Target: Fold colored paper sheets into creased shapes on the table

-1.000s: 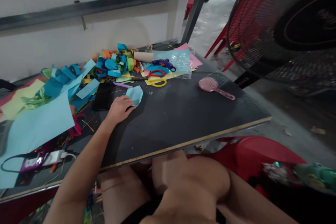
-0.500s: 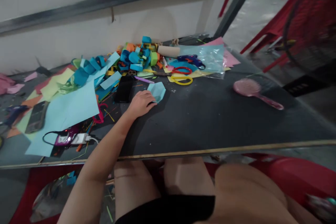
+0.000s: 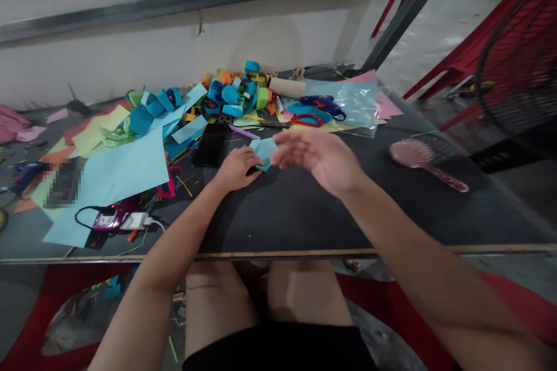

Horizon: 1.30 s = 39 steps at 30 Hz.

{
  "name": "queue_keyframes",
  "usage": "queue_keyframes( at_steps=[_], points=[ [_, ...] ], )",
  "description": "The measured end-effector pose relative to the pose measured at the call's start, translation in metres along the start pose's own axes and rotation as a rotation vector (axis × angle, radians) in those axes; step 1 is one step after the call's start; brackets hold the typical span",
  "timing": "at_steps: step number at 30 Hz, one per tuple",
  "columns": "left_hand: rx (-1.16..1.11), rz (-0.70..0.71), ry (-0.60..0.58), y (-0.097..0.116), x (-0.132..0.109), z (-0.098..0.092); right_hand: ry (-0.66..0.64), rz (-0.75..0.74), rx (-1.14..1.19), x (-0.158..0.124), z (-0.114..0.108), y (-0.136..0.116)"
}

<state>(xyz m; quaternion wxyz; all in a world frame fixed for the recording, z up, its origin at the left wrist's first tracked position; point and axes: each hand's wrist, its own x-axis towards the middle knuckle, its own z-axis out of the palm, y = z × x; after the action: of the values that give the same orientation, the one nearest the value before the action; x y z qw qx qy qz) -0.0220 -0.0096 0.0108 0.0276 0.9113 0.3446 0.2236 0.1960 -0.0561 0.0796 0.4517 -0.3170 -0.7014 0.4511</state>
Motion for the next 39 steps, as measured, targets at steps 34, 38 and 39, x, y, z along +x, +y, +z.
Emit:
queue_keyframes(
  at_steps=[34,38,39],
  points=[
    [0.094,-0.17,0.023,-0.024,-0.005,-0.004,-0.233,0.085,-0.234,0.028,-0.028,0.096],
    [0.099,-0.175,-0.028,-0.019,-0.006,-0.008,-0.287,-0.007,-0.322,0.029,-0.029,0.091],
    [0.092,-0.17,-0.036,-0.018,-0.006,-0.009,-0.298,-0.025,-0.347,0.029,-0.029,0.09]
  ],
)
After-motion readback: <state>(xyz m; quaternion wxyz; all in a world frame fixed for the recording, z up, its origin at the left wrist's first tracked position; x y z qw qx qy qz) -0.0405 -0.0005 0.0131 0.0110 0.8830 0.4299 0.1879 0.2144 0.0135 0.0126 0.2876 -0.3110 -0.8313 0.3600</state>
